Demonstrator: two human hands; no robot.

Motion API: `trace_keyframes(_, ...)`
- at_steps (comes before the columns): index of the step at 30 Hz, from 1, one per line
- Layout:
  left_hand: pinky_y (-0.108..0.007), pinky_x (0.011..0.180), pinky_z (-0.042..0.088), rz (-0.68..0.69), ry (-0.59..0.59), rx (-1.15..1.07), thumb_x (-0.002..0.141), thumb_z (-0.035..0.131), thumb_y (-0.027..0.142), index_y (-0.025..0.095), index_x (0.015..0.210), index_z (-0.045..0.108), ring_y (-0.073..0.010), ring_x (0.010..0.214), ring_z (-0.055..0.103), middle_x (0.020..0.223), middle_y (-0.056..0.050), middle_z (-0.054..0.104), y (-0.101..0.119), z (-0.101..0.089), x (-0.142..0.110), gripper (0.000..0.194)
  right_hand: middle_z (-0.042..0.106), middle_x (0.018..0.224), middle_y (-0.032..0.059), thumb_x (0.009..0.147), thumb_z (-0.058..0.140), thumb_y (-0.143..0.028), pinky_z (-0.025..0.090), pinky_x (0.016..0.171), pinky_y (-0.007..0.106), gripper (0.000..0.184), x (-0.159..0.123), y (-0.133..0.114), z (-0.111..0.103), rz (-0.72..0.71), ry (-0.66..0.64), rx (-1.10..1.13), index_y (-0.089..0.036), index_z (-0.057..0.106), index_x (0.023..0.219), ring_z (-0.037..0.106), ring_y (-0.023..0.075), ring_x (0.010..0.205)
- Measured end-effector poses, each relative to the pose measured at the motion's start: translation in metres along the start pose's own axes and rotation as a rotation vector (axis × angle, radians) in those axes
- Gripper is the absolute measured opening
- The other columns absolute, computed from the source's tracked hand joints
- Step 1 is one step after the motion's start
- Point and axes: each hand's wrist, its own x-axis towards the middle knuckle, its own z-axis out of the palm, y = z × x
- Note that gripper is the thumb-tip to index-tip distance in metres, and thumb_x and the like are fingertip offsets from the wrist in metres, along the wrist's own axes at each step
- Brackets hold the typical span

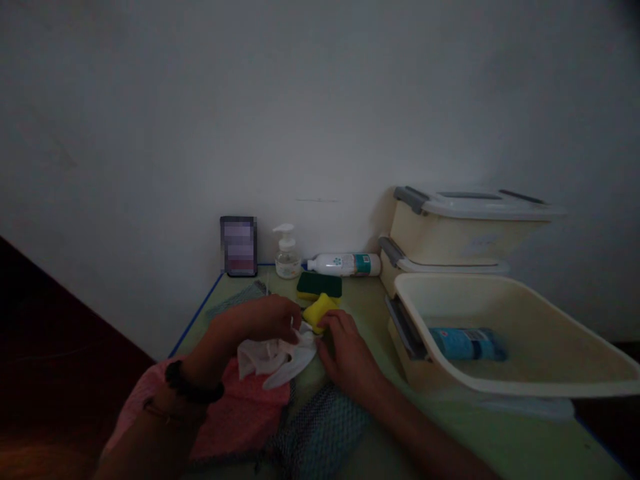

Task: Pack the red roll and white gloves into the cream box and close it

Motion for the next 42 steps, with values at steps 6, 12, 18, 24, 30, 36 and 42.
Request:
trace_keyframes(6,-0.025,0.07,0.042,0.075,0.133,-0.006,0.088,0.045,0.031,0.015,0.086,0.061,-0.0167,0.079,0.059,0.087,-0.005,0.065,0.0,-0.014,-0.008,0.023,0.053,0.109,0.0145,0.084,0.051,-0.012,0.046,0.096,0.043,0.018,0.001,-0.001,-0.003,0.0,0.043,0.03,-0.013,0.053,0.102,0.052,0.0234,0.107)
trace_keyframes(12,-0.026,0.069,0.044,0.146,0.343,-0.186,0.091,0.042,0.04,0.017,0.084,0.055,-0.0154,0.073,0.059,0.079,-0.002,0.062,-0.005,-0.025,-0.017,0.027,0.05,0.116,0.0154,0.084,0.053,-0.016,0.044,0.098,0.045,0.027,0.001,-0.001,0.0,-0.037,0.144,0.036,-0.014,0.05,0.111,0.049,0.0241,0.113)
trace_keyframes(18,-0.027,0.075,0.046,0.165,0.466,-0.258,0.087,0.049,0.037,0.016,0.087,0.058,-0.0157,0.081,0.059,0.088,-0.005,0.063,-0.004,-0.028,-0.018,0.022,0.054,0.102,0.0096,0.087,0.052,-0.02,0.048,0.089,0.039,0.007,0.004,-0.006,-0.014,-0.042,0.102,0.102,-0.018,0.053,0.093,0.054,0.0207,0.101)
trace_keyframes(24,-0.025,0.064,0.039,0.067,0.208,-0.074,0.085,0.05,0.036,0.015,0.088,0.067,-0.0159,0.073,0.057,0.08,-0.004,0.064,-0.014,-0.026,-0.018,0.027,0.061,0.085,0.0005,0.066,0.075,-0.045,0.049,0.07,0.028,0.031,0.003,-0.017,-0.04,-0.347,-0.501,0.149,-0.023,0.064,0.084,0.059,0.0182,0.083)
trace_keyframes(30,-0.024,0.059,0.037,0.042,0.125,-0.077,0.083,0.053,0.032,0.015,0.085,0.067,-0.0151,0.068,0.056,0.074,-0.003,0.064,-0.017,-0.024,-0.018,0.022,0.062,0.074,-0.0023,0.07,0.075,-0.032,0.045,0.062,0.024,0.018,-0.002,-0.019,-0.037,-0.387,-0.618,0.115,-0.022,0.064,0.08,0.059,0.0152,0.071)
trace_keyframes(36,-0.025,0.069,0.045,0.104,0.18,-0.281,0.086,0.052,0.033,0.015,0.103,0.057,-0.0158,0.08,0.061,0.09,-0.005,0.066,-0.013,-0.031,-0.028,0.025,0.06,0.077,0.0005,0.089,0.052,-0.033,0.042,0.061,0.025,0.015,0.002,-0.03,-0.045,-0.083,-0.386,0.237,-0.019,0.056,0.085,0.055,0.0141,0.07)
trace_keyframes(42,-0.026,0.069,0.048,0.271,0.119,-0.628,0.091,0.044,0.04,0.016,0.089,0.056,-0.0129,0.072,0.059,0.079,-0.002,0.062,0.0,-0.039,-0.044,0.027,0.054,0.075,-0.0004,0.095,0.038,-0.031,0.041,0.061,0.024,0.019,0.004,-0.031,-0.037,0.005,-0.088,0.419,-0.02,0.05,0.085,0.052,0.0124,0.068)
